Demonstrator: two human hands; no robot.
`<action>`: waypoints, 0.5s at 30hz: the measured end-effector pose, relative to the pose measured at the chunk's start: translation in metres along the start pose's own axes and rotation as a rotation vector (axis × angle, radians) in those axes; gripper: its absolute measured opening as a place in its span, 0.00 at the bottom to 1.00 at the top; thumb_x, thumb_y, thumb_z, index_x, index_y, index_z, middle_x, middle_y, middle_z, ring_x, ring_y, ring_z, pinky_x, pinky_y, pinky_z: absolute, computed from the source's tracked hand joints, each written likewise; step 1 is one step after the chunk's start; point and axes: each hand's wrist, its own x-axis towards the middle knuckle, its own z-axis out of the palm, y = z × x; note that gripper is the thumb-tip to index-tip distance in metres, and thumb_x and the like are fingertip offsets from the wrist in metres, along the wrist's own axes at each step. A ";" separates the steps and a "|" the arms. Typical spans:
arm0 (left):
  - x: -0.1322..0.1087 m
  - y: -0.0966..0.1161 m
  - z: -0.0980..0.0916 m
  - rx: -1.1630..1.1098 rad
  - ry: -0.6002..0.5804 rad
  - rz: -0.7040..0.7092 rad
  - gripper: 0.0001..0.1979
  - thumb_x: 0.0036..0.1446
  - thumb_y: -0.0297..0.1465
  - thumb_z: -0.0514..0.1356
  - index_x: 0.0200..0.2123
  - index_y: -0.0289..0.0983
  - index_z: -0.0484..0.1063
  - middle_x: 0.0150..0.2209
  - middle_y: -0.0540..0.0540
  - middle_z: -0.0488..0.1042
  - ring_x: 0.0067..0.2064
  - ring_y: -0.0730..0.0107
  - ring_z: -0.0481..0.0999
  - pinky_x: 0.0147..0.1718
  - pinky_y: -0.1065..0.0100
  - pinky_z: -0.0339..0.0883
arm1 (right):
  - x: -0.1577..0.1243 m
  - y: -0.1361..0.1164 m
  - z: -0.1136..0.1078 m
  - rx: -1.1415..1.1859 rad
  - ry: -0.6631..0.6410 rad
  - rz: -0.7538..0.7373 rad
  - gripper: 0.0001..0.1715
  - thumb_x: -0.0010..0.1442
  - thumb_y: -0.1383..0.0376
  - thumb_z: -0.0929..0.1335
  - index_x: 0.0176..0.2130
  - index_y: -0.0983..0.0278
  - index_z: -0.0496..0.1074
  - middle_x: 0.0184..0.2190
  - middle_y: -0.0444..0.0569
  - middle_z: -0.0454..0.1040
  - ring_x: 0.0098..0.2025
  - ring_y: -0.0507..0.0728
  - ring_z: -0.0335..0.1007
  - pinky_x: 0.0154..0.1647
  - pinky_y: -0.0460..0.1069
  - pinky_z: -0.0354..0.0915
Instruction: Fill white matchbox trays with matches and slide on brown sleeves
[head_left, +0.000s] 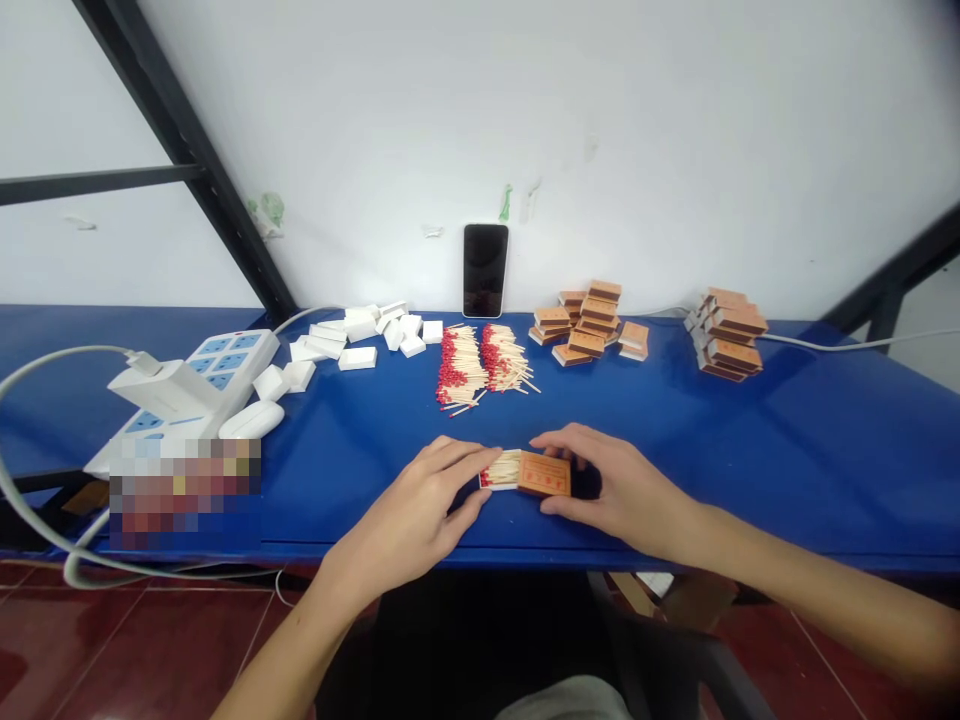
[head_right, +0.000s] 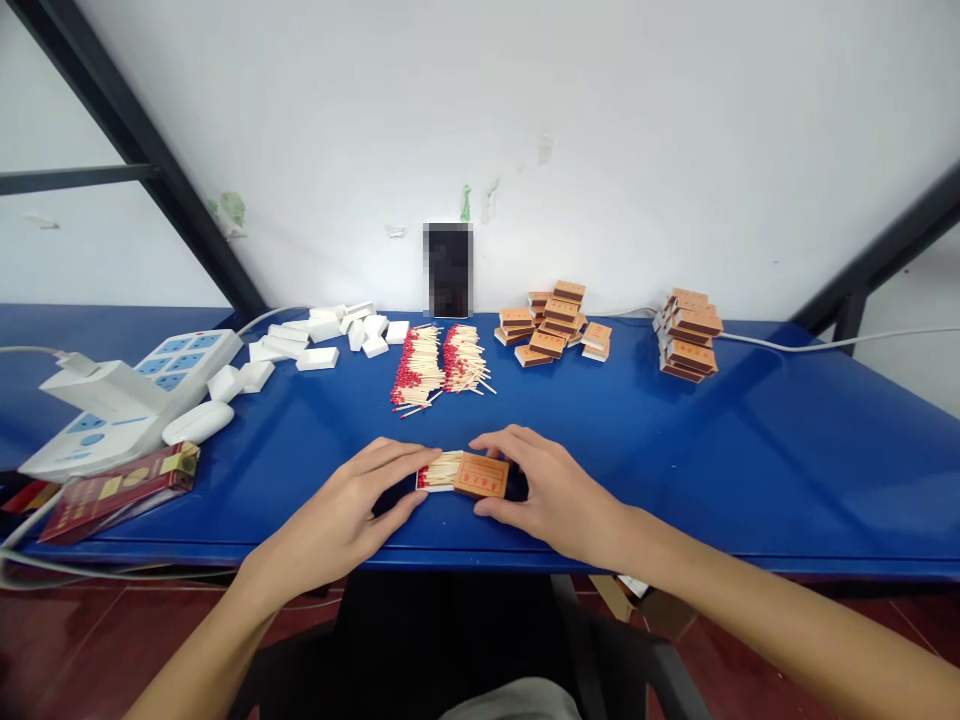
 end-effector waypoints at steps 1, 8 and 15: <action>0.000 -0.001 0.001 -0.006 0.009 -0.033 0.21 0.68 0.31 0.56 0.63 0.44 0.62 0.57 0.44 0.72 0.58 0.59 0.69 0.59 0.54 0.64 | 0.003 0.002 0.001 0.001 0.004 -0.005 0.27 0.59 0.53 0.72 0.54 0.59 0.69 0.47 0.53 0.76 0.46 0.62 0.72 0.46 0.58 0.70; 0.004 -0.003 0.002 -0.113 0.086 -0.174 0.12 0.61 0.34 0.64 0.47 0.42 0.68 0.49 0.47 0.76 0.51 0.60 0.76 0.52 0.58 0.70 | 0.020 0.025 -0.012 0.069 -0.078 -0.086 0.25 0.59 0.53 0.72 0.53 0.58 0.70 0.49 0.51 0.76 0.50 0.62 0.71 0.50 0.59 0.67; 0.008 0.000 -0.002 -0.073 0.064 -0.196 0.11 0.59 0.32 0.65 0.45 0.41 0.72 0.46 0.48 0.76 0.50 0.60 0.73 0.51 0.58 0.69 | 0.041 0.028 -0.026 0.134 -0.236 -0.180 0.25 0.58 0.53 0.72 0.52 0.60 0.72 0.47 0.50 0.75 0.48 0.60 0.68 0.51 0.57 0.64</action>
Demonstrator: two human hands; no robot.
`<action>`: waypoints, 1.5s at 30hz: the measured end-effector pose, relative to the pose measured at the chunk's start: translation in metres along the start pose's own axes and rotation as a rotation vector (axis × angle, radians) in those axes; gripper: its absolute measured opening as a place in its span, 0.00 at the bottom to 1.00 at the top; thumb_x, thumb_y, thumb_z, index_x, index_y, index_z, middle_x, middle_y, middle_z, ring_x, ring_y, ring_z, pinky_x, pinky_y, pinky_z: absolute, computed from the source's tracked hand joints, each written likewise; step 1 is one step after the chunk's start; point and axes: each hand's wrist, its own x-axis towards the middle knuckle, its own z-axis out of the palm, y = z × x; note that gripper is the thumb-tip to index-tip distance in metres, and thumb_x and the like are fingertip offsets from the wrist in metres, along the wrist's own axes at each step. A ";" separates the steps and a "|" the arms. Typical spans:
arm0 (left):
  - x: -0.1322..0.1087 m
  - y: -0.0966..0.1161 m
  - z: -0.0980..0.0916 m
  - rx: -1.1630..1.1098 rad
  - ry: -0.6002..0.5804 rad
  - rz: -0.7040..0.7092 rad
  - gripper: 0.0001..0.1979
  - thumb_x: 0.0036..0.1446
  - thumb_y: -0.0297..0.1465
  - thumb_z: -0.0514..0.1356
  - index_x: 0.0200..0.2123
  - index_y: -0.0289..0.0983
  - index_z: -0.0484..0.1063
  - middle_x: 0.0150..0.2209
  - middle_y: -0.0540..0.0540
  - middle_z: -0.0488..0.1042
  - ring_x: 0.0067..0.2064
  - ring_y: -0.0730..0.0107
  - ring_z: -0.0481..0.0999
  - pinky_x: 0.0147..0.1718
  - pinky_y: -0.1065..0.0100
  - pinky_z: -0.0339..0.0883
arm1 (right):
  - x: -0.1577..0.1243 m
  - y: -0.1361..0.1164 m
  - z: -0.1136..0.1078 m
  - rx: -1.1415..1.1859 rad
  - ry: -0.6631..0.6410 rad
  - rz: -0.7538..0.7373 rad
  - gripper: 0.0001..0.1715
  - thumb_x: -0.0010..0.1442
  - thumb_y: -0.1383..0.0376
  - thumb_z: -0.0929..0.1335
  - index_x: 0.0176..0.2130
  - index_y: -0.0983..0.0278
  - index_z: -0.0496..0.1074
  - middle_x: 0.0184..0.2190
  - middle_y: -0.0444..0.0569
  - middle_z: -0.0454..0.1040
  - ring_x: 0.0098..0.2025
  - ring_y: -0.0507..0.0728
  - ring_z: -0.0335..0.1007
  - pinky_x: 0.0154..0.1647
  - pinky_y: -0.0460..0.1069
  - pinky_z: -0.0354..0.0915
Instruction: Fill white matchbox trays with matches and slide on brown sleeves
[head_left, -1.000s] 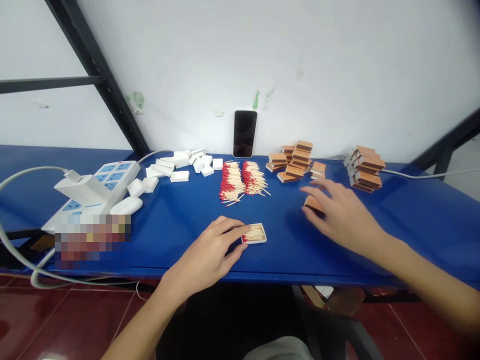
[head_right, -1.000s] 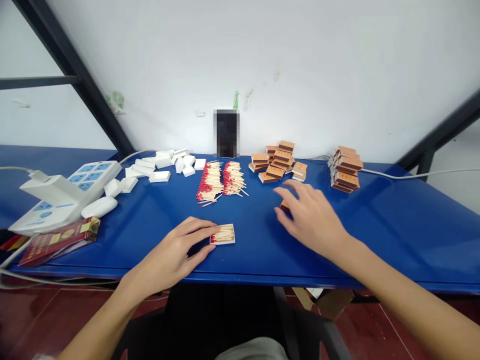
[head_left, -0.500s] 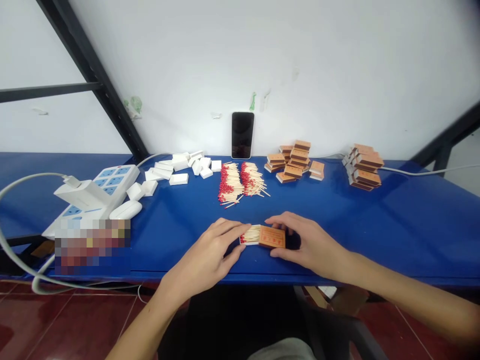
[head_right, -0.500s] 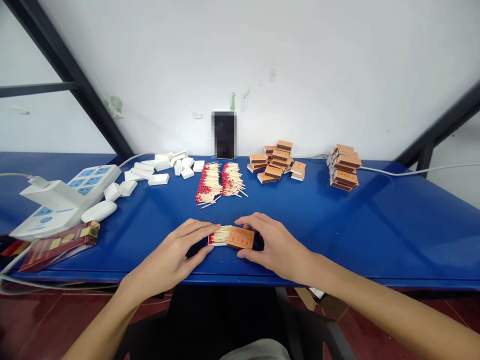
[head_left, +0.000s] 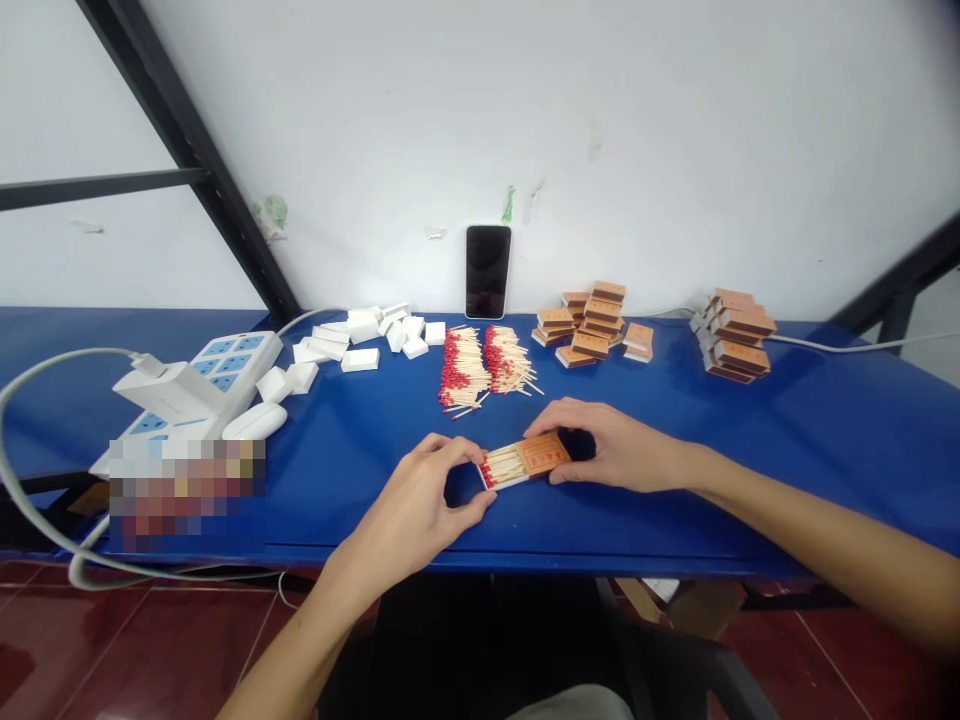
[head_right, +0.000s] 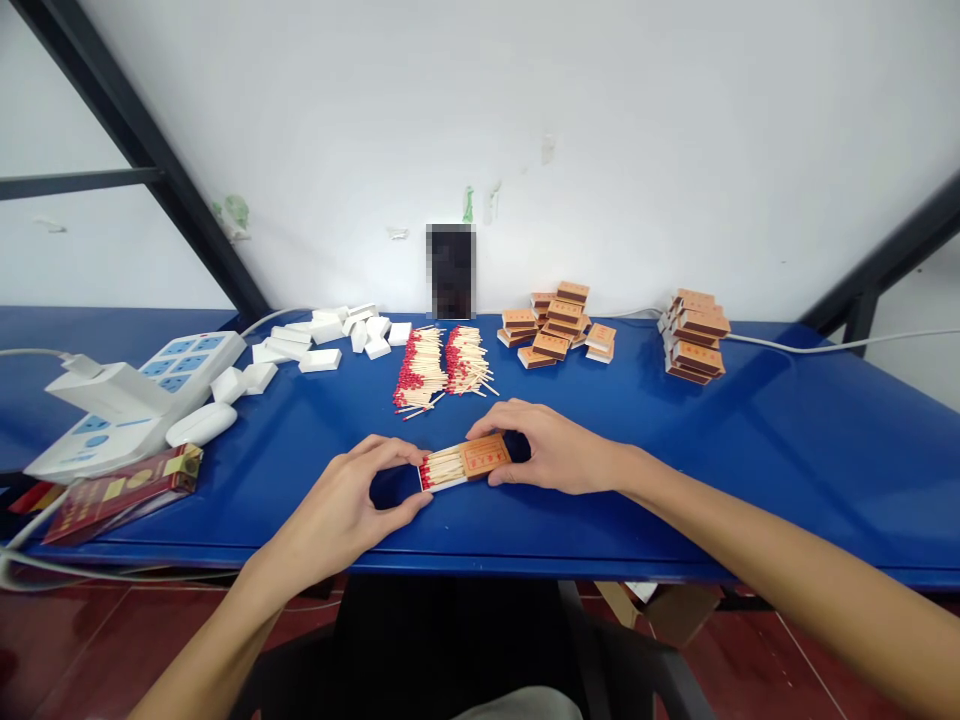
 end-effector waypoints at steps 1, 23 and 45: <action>-0.001 0.000 0.000 -0.001 -0.004 0.002 0.11 0.59 0.32 0.64 0.45 0.41 0.72 0.46 0.48 0.76 0.50 0.60 0.73 0.51 0.59 0.69 | 0.002 -0.002 -0.001 0.006 -0.020 -0.002 0.25 0.58 0.52 0.73 0.51 0.60 0.72 0.47 0.50 0.75 0.48 0.60 0.68 0.50 0.57 0.64; -0.006 -0.008 0.003 0.029 -0.043 -0.023 0.25 0.64 0.48 0.58 0.61 0.50 0.62 0.60 0.45 0.67 0.54 0.56 0.73 0.36 0.65 0.76 | -0.100 0.058 -0.074 -0.694 0.743 0.368 0.19 0.64 0.52 0.67 0.47 0.63 0.72 0.45 0.58 0.77 0.45 0.67 0.71 0.47 0.60 0.64; 0.064 -0.104 -0.077 0.839 0.045 -0.181 0.30 0.68 0.48 0.41 0.60 0.36 0.65 0.56 0.28 0.68 0.55 0.29 0.68 0.46 0.35 0.64 | -0.141 0.148 -0.093 -0.767 0.876 0.665 0.19 0.62 0.60 0.65 0.50 0.63 0.75 0.51 0.58 0.72 0.34 0.58 0.76 0.43 0.56 0.72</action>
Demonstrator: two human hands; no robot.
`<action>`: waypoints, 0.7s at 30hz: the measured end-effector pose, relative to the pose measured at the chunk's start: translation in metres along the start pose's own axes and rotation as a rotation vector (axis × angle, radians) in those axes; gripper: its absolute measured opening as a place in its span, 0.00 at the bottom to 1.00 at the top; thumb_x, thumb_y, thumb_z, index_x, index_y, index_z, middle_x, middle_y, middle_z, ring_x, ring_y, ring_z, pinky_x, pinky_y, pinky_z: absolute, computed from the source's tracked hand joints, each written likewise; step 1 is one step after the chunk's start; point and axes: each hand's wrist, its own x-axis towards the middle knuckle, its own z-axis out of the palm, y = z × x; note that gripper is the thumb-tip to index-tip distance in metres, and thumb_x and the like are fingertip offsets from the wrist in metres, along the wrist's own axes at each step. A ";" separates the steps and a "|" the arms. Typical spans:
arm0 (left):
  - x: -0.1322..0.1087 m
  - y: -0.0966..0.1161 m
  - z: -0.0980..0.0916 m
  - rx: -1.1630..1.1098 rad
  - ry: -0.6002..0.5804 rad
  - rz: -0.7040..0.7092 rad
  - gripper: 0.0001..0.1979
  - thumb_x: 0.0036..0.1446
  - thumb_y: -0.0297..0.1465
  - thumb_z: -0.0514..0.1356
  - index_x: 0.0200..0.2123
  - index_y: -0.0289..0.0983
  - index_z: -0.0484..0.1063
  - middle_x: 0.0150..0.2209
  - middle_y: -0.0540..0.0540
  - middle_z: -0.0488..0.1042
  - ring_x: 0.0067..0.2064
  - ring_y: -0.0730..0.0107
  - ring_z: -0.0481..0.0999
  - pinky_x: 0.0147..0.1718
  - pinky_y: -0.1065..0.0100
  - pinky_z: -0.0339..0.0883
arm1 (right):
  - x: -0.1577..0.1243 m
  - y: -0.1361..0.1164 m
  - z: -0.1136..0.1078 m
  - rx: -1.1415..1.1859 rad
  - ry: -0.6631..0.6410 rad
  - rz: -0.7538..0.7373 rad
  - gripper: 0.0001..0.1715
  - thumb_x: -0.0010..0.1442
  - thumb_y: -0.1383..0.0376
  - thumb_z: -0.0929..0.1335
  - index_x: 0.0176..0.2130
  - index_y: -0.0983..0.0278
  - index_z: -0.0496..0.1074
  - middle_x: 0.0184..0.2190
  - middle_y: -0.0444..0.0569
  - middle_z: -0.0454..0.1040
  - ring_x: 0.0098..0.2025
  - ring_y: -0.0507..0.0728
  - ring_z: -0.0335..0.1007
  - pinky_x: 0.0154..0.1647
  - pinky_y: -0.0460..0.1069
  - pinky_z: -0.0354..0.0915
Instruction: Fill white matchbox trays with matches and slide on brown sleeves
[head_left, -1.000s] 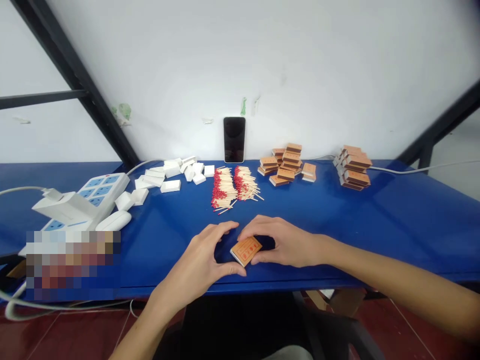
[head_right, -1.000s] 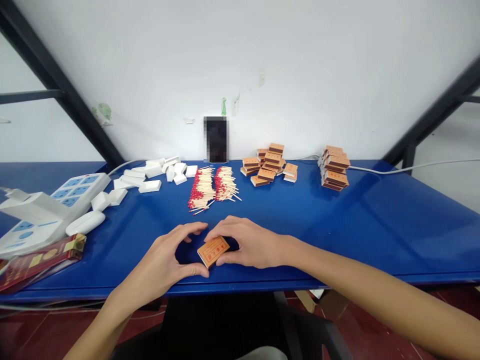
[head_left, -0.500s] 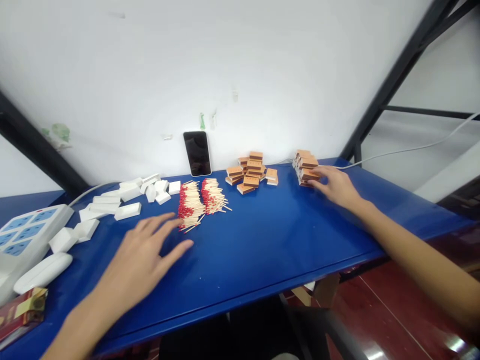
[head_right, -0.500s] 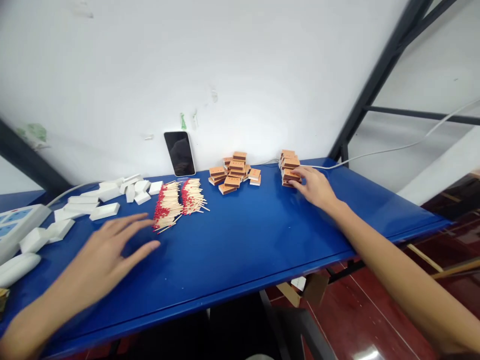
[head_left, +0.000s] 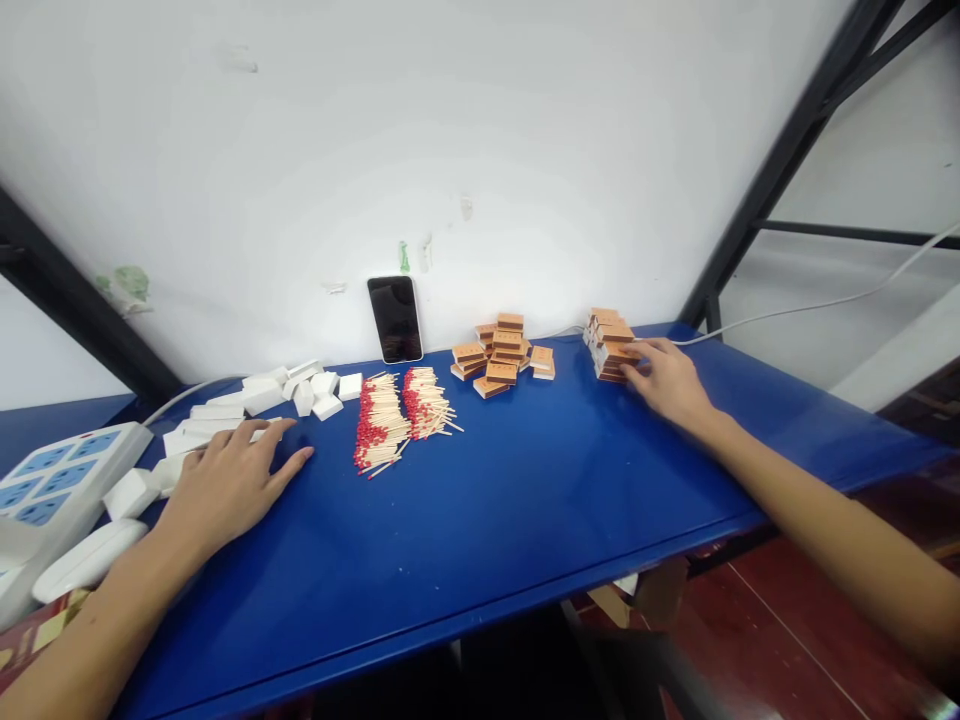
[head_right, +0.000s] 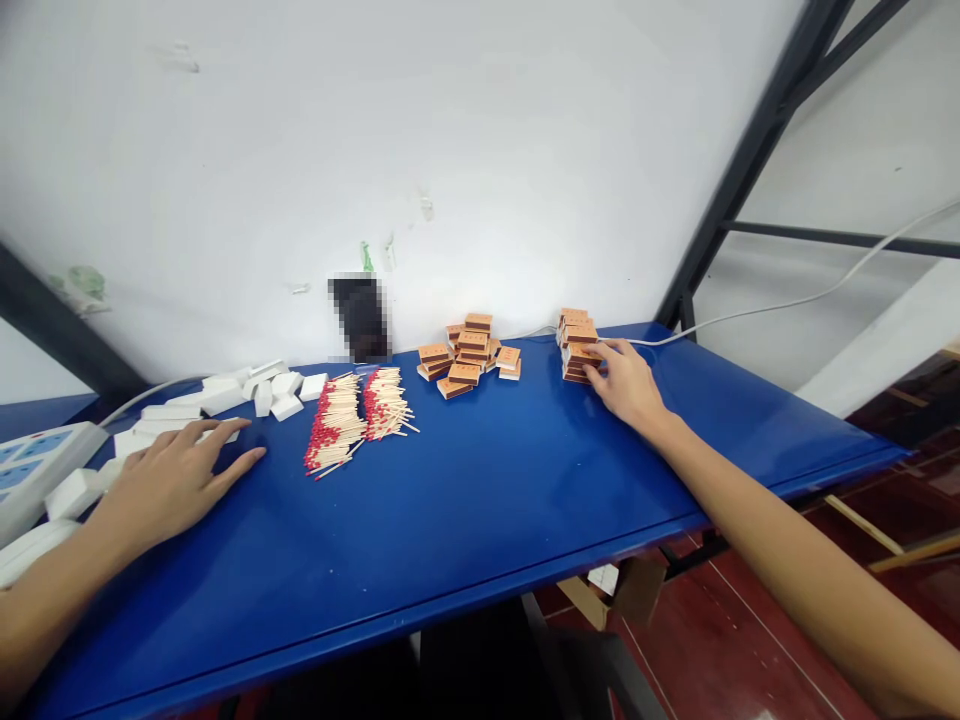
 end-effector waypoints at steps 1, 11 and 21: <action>0.001 -0.001 0.002 -0.011 -0.006 0.011 0.30 0.68 0.48 0.41 0.59 0.36 0.66 0.55 0.28 0.69 0.54 0.30 0.69 0.47 0.36 0.64 | 0.000 -0.001 -0.001 0.002 0.002 0.001 0.19 0.62 0.60 0.65 0.50 0.64 0.75 0.51 0.58 0.73 0.33 0.57 0.76 0.43 0.56 0.73; 0.000 0.005 -0.002 -0.145 0.010 0.077 0.22 0.66 0.36 0.43 0.48 0.37 0.74 0.41 0.37 0.73 0.43 0.47 0.76 0.40 0.54 0.69 | 0.004 -0.076 -0.009 -0.122 -0.040 -0.315 0.21 0.67 0.60 0.61 0.54 0.64 0.73 0.51 0.59 0.74 0.52 0.69 0.69 0.54 0.61 0.64; -0.093 0.034 -0.018 -0.469 -0.009 0.166 0.13 0.68 0.41 0.51 0.46 0.41 0.70 0.40 0.46 0.75 0.40 0.59 0.74 0.41 0.61 0.67 | 0.056 -0.080 0.049 -0.055 -0.153 -0.418 0.22 0.67 0.61 0.59 0.44 0.66 0.79 0.41 0.60 0.78 0.41 0.64 0.75 0.45 0.58 0.68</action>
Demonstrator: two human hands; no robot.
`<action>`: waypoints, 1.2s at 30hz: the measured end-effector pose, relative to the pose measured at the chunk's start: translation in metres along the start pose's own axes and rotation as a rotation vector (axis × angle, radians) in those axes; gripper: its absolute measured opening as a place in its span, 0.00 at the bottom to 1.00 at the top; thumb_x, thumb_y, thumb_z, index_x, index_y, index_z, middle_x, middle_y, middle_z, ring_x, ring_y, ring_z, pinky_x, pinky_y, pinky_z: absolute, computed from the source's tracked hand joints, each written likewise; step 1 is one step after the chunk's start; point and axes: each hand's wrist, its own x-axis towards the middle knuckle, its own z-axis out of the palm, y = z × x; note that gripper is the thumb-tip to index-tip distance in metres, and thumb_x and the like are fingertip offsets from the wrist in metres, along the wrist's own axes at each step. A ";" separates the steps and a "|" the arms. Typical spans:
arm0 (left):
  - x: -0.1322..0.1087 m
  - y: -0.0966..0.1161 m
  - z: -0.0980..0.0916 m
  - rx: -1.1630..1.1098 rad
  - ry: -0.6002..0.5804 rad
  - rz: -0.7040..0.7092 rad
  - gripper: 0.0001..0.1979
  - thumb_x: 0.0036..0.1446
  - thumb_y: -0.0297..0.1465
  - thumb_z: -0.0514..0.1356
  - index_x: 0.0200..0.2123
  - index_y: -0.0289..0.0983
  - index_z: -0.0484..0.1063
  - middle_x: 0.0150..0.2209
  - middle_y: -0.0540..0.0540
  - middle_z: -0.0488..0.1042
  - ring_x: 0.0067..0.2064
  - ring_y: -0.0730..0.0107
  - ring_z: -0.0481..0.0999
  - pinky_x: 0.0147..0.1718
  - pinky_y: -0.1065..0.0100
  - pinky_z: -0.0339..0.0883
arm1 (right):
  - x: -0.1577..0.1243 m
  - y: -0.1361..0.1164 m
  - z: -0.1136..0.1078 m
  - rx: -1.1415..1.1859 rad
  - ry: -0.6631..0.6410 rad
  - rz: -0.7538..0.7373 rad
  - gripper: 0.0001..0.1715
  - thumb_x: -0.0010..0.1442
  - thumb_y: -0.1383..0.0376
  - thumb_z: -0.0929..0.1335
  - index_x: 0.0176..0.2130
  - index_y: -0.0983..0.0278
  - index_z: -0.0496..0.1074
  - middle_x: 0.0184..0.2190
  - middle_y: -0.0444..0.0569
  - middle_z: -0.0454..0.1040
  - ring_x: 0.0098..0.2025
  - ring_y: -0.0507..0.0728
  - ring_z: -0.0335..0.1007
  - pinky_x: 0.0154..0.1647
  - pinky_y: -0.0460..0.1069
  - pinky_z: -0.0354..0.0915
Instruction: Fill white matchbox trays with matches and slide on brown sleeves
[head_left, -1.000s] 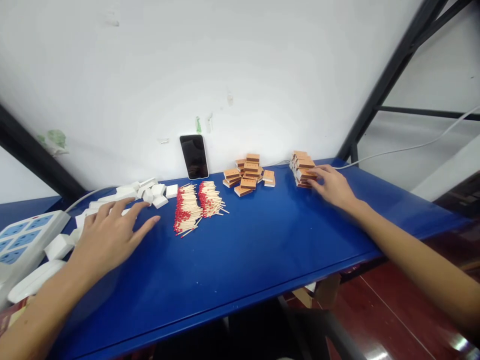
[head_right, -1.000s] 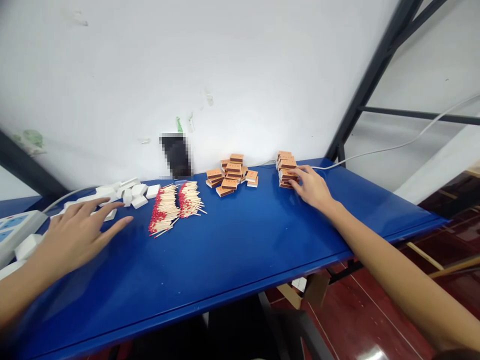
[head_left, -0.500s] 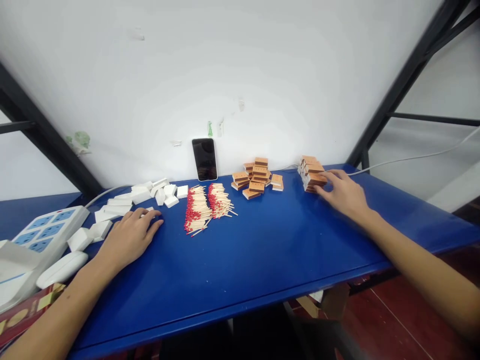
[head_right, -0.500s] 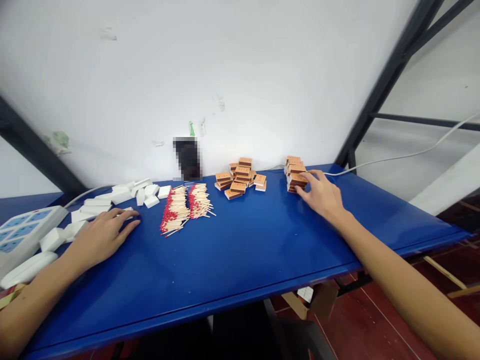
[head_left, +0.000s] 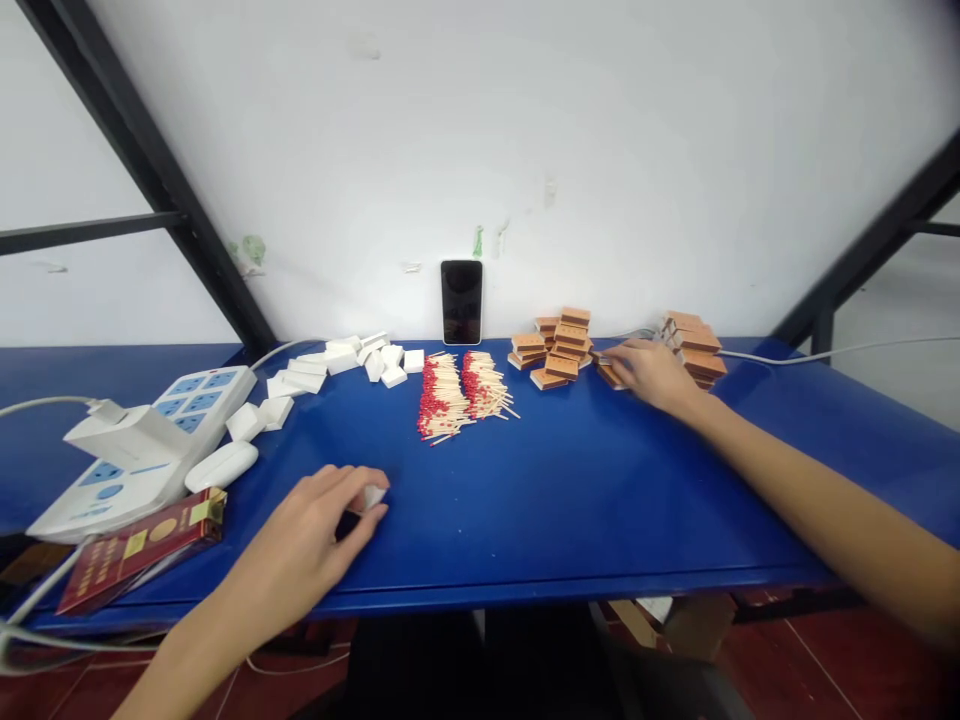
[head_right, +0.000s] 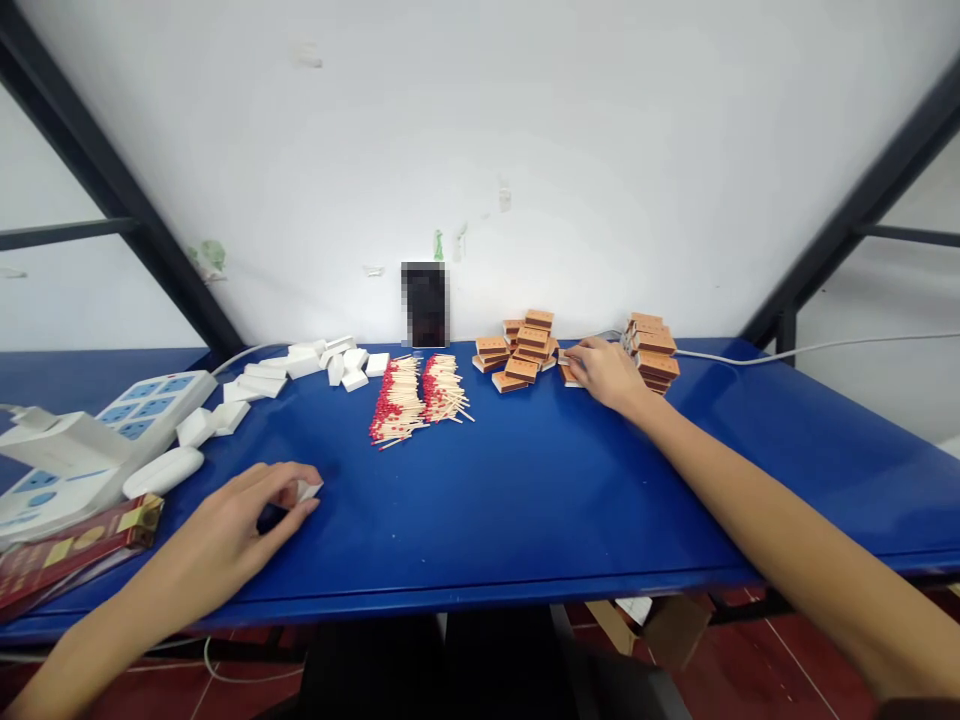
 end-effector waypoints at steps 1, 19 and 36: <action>-0.006 0.008 0.002 -0.040 -0.004 0.032 0.12 0.68 0.40 0.51 0.47 0.42 0.70 0.41 0.46 0.75 0.41 0.60 0.74 0.43 0.61 0.67 | -0.006 0.000 -0.003 0.005 0.016 -0.015 0.22 0.68 0.62 0.59 0.45 0.66 0.79 0.41 0.59 0.78 0.42 0.64 0.75 0.46 0.58 0.68; 0.010 0.058 0.007 -0.271 0.031 0.587 0.15 0.60 0.22 0.58 0.48 0.42 0.73 0.58 0.43 0.68 0.60 0.59 0.66 0.60 0.57 0.63 | -0.038 -0.148 -0.056 0.278 -0.026 -0.304 0.19 0.63 0.64 0.65 0.53 0.62 0.71 0.51 0.57 0.76 0.51 0.66 0.72 0.51 0.62 0.68; 0.014 0.073 0.011 -0.112 -0.174 0.322 0.22 0.57 0.27 0.58 0.56 0.41 0.68 0.45 0.43 0.69 0.47 0.56 0.68 0.50 0.52 0.64 | 0.002 -0.170 -0.026 0.499 -0.240 -0.259 0.07 0.63 0.64 0.68 0.40 0.64 0.76 0.35 0.50 0.78 0.35 0.56 0.72 0.36 0.50 0.66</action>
